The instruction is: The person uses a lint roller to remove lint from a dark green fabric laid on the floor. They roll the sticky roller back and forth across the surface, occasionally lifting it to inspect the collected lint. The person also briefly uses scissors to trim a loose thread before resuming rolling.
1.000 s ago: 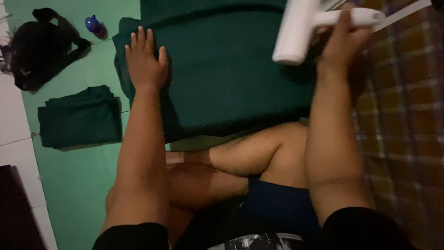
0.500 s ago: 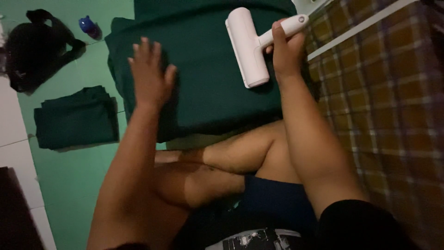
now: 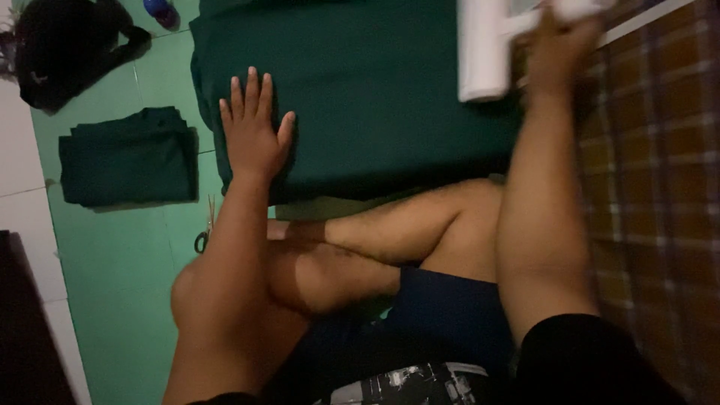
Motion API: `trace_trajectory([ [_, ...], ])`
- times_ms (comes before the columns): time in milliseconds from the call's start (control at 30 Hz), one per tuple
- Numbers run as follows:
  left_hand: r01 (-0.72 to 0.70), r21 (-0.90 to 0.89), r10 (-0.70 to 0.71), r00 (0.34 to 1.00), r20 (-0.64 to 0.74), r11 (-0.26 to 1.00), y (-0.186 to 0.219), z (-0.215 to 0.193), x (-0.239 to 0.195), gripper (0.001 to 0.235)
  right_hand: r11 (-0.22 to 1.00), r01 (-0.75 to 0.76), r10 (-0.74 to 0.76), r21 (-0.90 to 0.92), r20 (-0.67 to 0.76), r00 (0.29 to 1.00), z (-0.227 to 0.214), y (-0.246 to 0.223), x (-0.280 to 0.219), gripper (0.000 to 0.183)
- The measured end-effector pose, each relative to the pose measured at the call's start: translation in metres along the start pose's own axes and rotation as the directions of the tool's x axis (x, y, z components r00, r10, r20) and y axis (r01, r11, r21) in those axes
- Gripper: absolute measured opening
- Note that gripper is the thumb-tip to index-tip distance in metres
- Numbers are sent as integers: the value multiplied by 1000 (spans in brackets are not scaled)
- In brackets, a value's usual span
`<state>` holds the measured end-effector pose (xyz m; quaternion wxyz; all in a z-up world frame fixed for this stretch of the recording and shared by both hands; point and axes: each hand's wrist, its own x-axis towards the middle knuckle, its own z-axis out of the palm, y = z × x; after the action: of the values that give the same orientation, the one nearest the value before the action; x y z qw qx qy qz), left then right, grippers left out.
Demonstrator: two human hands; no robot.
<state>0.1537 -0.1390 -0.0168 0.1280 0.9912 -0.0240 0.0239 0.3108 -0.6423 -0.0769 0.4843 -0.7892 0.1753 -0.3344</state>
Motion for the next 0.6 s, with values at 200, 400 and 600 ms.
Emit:
trace_trajectory([
  [200,13,-5,-13,1000,19,1000,5,-5,-1,69,776,-135,273,616,-135,952,0,-35,-32,43],
  [400,22,14,-22,1000,7,1000,4,-5,-5,66,850,-467,192,246,680,707,9,-155,-157,17],
  [600,35,10,-36,999,21,999,-2,-2,-5,65,795,-573,386,200,562,732,-62,-86,-67,12],
])
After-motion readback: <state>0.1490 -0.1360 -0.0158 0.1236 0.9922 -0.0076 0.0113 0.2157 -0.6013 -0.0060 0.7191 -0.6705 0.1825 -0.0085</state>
